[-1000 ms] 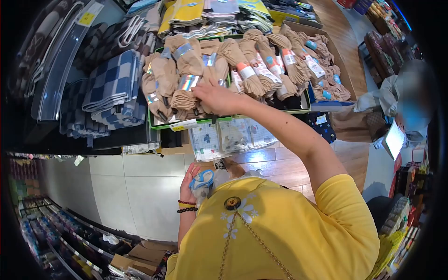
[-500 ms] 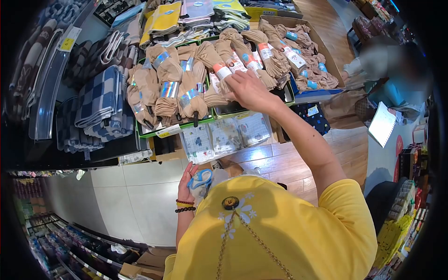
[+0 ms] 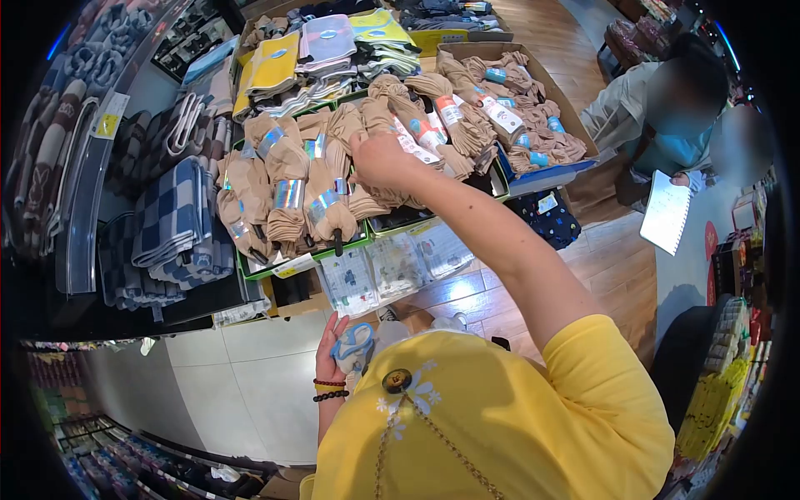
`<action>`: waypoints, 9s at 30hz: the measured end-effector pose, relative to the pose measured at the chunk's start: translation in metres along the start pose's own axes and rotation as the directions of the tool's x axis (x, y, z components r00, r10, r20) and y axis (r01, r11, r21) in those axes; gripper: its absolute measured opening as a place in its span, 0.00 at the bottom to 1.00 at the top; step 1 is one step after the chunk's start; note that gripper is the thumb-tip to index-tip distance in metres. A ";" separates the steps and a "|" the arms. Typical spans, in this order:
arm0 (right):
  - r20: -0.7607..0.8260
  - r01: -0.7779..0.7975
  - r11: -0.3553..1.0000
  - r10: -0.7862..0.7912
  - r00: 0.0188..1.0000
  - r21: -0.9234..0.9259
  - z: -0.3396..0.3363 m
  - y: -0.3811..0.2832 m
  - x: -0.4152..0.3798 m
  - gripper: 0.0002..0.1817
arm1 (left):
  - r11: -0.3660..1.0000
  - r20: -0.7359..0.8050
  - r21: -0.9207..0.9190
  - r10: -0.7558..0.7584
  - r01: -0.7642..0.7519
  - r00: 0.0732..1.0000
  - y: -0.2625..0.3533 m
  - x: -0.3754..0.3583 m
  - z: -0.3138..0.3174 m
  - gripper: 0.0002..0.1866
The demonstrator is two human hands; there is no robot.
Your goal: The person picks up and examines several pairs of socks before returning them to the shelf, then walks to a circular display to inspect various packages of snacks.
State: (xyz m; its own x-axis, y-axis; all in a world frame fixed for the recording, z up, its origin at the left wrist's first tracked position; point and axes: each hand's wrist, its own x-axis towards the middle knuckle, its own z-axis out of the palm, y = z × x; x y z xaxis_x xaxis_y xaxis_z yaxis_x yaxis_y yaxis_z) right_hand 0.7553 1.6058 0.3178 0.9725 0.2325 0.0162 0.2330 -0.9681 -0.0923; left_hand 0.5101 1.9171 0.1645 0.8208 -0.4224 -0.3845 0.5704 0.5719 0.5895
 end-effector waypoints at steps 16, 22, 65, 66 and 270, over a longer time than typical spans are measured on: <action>-0.005 0.177 -0.730 0.231 0.973 0.660 -0.026 0.017 -0.079 0.18 | 1.000 0.063 0.007 -0.005 0.005 0.998 0.013 -0.004 0.043 0.33; -0.029 0.300 -0.892 0.309 0.951 0.338 -0.019 -0.004 -0.102 0.25 | 0.922 0.363 0.355 0.018 -0.156 0.932 0.047 0.021 0.134 0.37; 0.150 -0.169 -0.261 -0.089 0.985 0.951 0.005 0.001 -0.229 0.28 | 0.837 0.540 0.524 -0.183 -0.157 0.822 0.043 0.034 0.191 0.53; 0.137 -0.148 -0.224 -0.063 0.989 0.963 0.007 0.002 -0.228 0.27 | 0.833 0.538 0.531 -0.191 -0.154 0.821 0.044 0.033 0.190 0.53; -0.207 0.073 0.311 0.424 0.881 0.948 0.039 -0.002 -0.258 0.08 | 0.988 0.519 0.152 -0.091 0.013 0.850 0.010 0.038 0.194 0.50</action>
State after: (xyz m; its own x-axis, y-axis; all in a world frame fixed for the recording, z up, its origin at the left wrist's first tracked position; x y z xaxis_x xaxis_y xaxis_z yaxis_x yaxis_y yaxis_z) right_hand 0.5038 1.5514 0.2746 0.9573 -0.2253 0.1814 0.1381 -0.1949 -0.9710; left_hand 0.5414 1.7701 0.2939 0.6302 -0.7763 -0.0113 0.5701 0.4528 0.6855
